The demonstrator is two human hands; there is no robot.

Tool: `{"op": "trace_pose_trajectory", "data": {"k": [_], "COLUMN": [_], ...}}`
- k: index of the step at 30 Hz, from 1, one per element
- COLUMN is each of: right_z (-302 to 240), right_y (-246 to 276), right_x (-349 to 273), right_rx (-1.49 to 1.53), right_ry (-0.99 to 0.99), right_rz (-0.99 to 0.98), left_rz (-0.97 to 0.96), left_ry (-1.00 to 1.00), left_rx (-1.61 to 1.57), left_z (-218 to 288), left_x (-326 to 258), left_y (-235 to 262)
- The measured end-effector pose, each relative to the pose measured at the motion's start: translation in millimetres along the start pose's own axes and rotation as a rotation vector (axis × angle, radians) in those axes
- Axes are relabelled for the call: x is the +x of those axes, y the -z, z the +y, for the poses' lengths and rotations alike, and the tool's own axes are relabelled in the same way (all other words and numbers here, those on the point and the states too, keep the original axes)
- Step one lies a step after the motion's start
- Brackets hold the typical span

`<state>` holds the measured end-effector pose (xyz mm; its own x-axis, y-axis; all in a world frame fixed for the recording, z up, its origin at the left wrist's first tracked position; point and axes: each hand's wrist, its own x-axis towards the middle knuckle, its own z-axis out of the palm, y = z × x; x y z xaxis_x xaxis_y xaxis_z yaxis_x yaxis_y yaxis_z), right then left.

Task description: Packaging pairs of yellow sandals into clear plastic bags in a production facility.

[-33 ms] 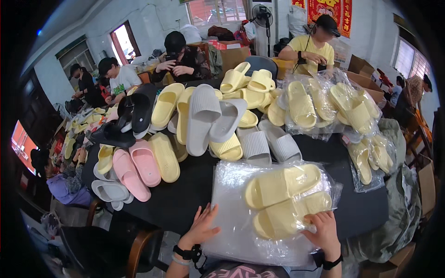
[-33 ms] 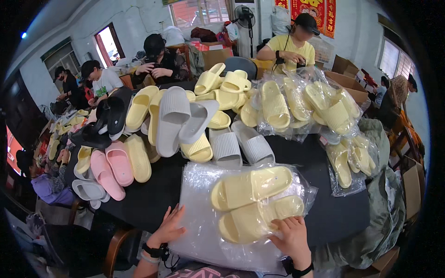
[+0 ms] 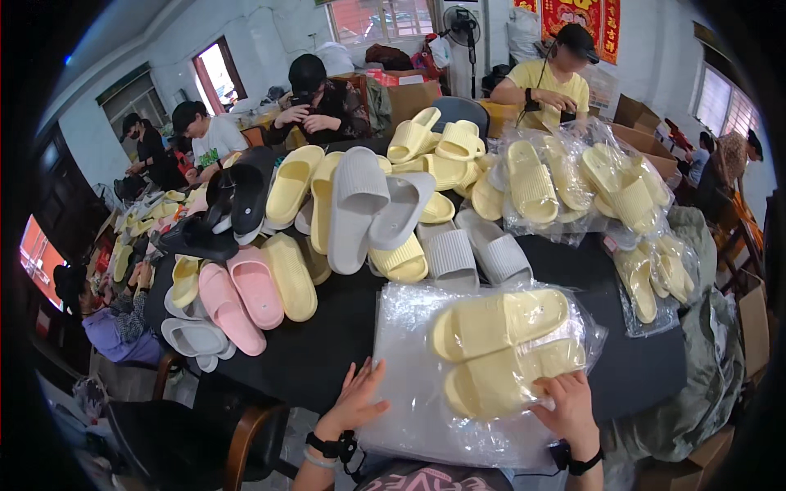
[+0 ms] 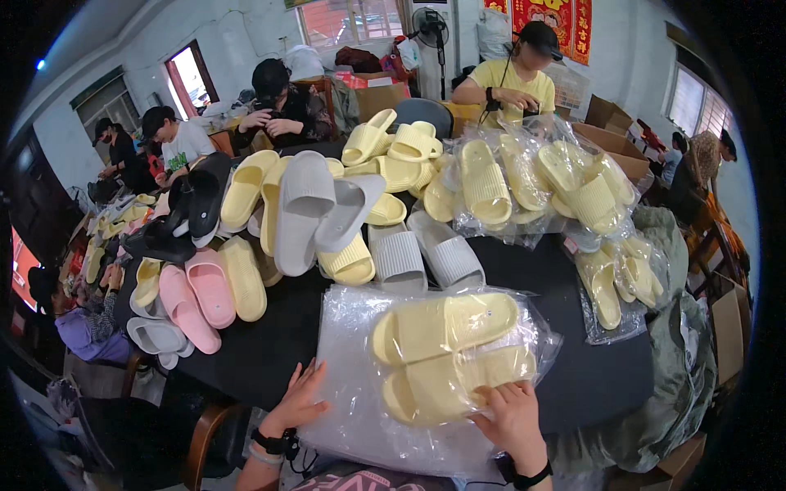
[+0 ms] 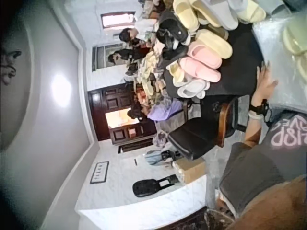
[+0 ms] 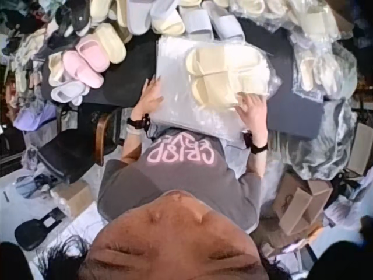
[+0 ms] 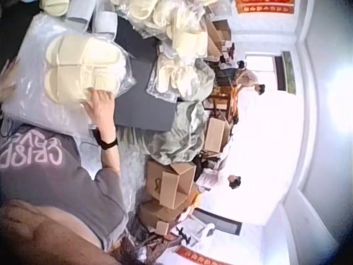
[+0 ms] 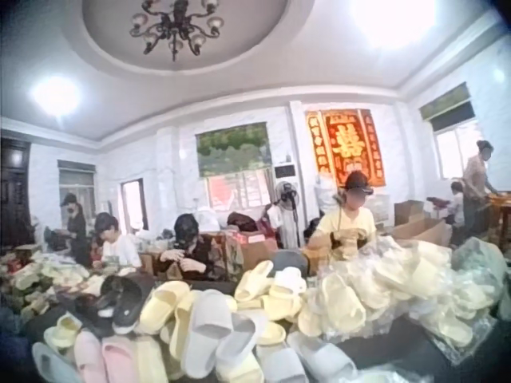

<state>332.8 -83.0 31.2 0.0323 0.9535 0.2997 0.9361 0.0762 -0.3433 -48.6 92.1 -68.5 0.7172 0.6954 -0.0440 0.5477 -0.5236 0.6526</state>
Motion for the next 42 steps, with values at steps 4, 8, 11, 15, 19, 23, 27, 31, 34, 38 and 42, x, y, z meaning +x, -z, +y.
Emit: {"op": "trace_pose_trajectory", "data": {"k": [4, 8, 11, 15, 19, 23, 27, 31, 34, 38, 42], "right_z": [-40, -69, -54, -38, -25, -3, 0, -4, 5, -1, 9], "right_y": [-4, -1, -12, 9, 43, 47, 32, 28, 23, 22, 18], "right_x": [5, 18, 8, -13, -47, -65, -62, -50, -58, -61, -78], "right_rx": [0.152, 0.261, 0.087, 0.037, 0.268, 0.243, 0.183, 0.384, 0.467, 0.329, 0.481], "right_ry": [0.062, 0.256, 0.224, 0.065, -0.308, -0.664, -0.414, -0.405, -0.275, -0.322, -0.387], "right_rz": [-0.035, -0.145, -0.266, -0.228, 0.236, 0.244, 0.075, 0.035, 0.148, -0.016, 0.131], "left_rz": [0.019, 0.034, 0.019, 0.025, 0.226, 0.263, 0.038, 0.101, 0.181, 0.241, 0.298], "left_ry": [0.031, -0.026, 0.008, 0.031, 0.024, -0.047, 0.067, 0.287, 0.253, 0.276, 0.416], "left_rx": [0.043, 0.004, 0.002, -0.033, 0.269, 0.275, -0.176, -0.515, -0.577, -0.648, -0.875], "left_z": [7, 5, 2, 11, 30, 75, 96, 98, 96, 97, 94], "left_x": [0, 1, 3, -2, -9, -22, -36, -42, -44, -45, -43], "left_y": [4, 3, 1, 6, 16, 44, 35, 5, -3, -10, -1]}}
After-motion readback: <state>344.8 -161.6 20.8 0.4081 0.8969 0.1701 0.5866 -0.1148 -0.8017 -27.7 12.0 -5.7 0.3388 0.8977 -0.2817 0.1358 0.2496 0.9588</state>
